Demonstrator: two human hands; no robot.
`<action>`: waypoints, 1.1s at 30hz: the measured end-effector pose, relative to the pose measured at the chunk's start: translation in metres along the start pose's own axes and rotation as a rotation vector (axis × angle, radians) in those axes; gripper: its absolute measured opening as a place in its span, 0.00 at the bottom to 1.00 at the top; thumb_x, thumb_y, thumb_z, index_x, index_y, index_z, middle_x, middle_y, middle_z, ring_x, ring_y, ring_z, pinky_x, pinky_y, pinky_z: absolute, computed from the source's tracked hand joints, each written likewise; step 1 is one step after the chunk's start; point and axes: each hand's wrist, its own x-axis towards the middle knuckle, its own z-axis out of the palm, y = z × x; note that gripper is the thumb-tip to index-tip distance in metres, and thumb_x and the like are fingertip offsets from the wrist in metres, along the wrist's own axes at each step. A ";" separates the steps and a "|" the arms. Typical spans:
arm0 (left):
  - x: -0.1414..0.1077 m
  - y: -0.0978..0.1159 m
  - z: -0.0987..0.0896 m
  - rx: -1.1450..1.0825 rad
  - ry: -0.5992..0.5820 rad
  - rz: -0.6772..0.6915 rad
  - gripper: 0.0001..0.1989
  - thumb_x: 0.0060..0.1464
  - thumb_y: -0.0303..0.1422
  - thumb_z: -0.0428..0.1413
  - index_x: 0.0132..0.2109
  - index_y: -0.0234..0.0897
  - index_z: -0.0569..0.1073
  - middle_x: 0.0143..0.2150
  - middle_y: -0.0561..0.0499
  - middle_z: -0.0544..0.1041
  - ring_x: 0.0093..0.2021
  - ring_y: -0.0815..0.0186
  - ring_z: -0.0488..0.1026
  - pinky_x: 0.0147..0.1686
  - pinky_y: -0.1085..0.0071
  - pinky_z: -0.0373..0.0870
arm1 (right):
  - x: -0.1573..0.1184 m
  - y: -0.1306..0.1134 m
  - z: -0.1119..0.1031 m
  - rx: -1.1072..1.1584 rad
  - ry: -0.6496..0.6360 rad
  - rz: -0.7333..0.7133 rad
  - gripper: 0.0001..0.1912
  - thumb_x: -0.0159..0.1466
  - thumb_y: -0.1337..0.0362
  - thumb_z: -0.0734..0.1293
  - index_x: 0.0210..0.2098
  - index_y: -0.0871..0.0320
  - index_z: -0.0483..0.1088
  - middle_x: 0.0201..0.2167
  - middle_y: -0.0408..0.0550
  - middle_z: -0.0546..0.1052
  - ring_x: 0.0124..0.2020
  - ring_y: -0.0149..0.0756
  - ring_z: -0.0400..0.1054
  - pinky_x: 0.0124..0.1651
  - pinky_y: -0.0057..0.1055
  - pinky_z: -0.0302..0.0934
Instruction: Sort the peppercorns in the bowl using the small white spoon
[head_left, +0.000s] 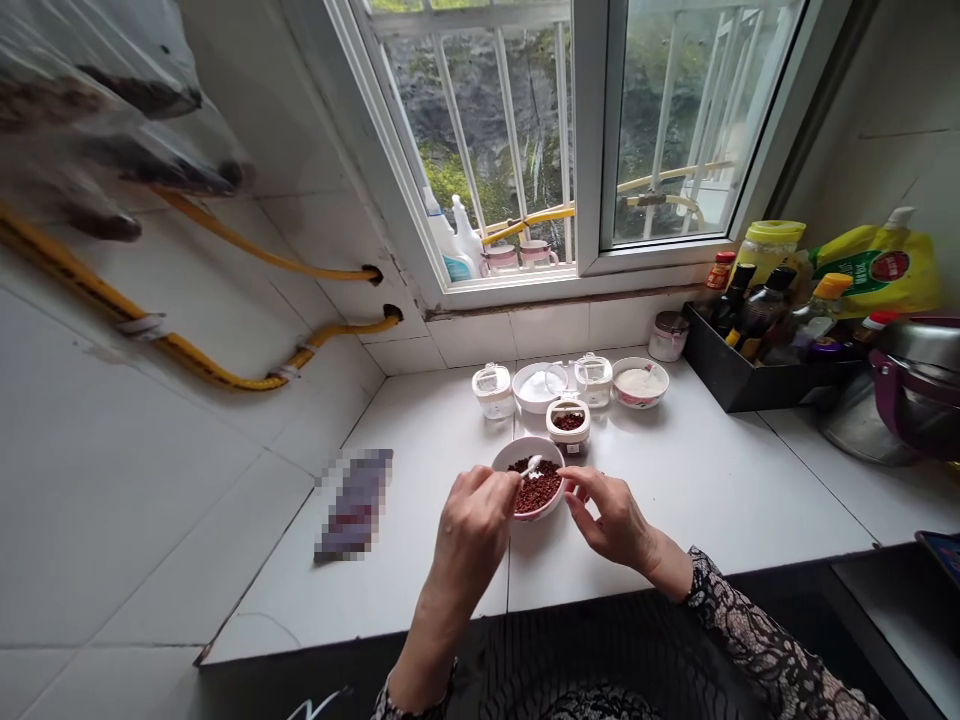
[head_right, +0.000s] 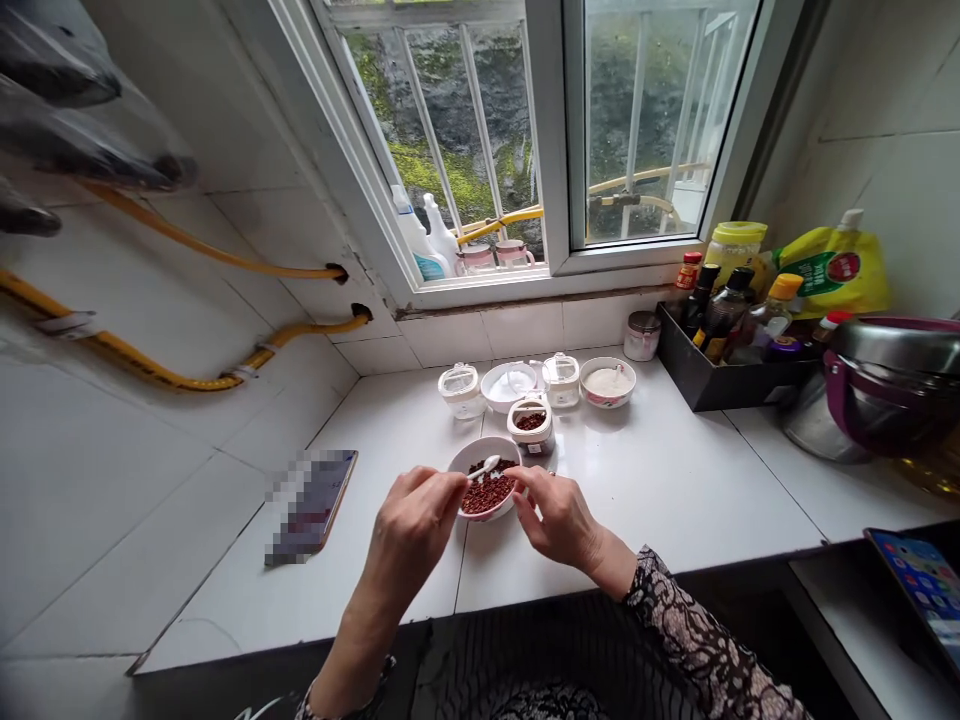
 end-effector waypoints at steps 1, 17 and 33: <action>-0.004 0.004 -0.001 -0.013 -0.026 0.012 0.12 0.68 0.24 0.49 0.35 0.36 0.71 0.26 0.51 0.74 0.30 0.62 0.67 0.34 0.67 0.63 | 0.004 -0.004 0.002 -0.001 -0.013 0.008 0.19 0.70 0.72 0.60 0.60 0.56 0.61 0.36 0.47 0.76 0.27 0.33 0.70 0.32 0.29 0.68; -0.064 -0.015 0.017 -0.276 -0.119 -0.475 0.24 0.57 0.39 0.64 0.60 0.47 0.71 0.60 0.42 0.69 0.55 0.54 0.75 0.50 0.56 0.77 | 0.004 -0.005 0.018 0.055 0.006 0.147 0.05 0.70 0.70 0.63 0.38 0.56 0.71 0.32 0.47 0.76 0.26 0.31 0.69 0.28 0.26 0.65; -0.074 0.002 0.036 -0.640 -0.156 -0.652 0.03 0.52 0.28 0.62 0.34 0.41 0.76 0.60 0.45 0.74 0.60 0.55 0.74 0.57 0.58 0.73 | 0.001 -0.013 -0.003 0.093 0.020 0.205 0.05 0.70 0.68 0.65 0.38 0.56 0.73 0.30 0.47 0.77 0.28 0.34 0.72 0.30 0.28 0.68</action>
